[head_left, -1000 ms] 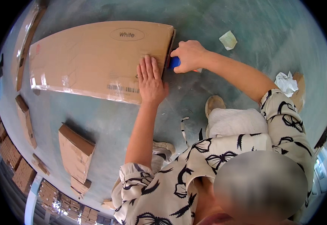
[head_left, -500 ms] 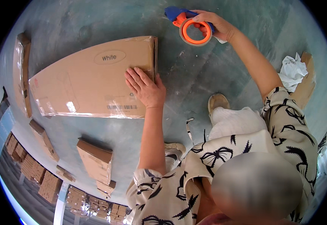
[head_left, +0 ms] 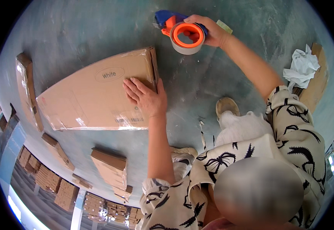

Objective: The person uses a handheld tape dispenser to seal multiple cardboard boxes on the floor. They repeatedly apply tape to the seams of the boxes, flip them over to seal different sides, and move the sealed boxes aside to make room for the next one.

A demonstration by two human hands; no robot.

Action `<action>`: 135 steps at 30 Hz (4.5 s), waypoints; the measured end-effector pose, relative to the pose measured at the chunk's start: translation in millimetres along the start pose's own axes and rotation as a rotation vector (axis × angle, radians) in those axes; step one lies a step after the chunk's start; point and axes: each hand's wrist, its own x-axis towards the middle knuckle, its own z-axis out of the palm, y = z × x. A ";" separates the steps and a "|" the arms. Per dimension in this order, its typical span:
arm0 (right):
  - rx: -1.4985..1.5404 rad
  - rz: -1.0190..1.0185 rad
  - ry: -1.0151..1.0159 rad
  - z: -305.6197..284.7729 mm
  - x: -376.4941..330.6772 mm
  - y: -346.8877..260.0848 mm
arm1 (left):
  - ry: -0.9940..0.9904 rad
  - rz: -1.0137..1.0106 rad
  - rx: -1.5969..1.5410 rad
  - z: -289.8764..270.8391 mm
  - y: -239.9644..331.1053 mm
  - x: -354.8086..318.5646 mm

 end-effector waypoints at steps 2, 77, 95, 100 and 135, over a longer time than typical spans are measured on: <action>-0.083 0.021 -0.058 10.6 20.4 -9.9 | 0.053 0.072 -0.022 -6.3 -10.5 6.1; -0.466 0.150 -0.093 5.7 -146.5 112.1 | -0.292 0.967 0.648 -3.7 12.7 152.0; 0.040 0.129 0.028 7.4 -124.9 64.7 | -0.366 0.316 0.064 -29.0 -9.8 114.7; 0.102 0.057 -0.068 15.4 -79.8 13.2 | -0.728 0.275 0.054 -136.9 -113.5 39.3; -0.585 0.148 0.007 351.3 39.2 20.6 | 0.046 -0.774 -0.334 -94.7 -504.5 241.8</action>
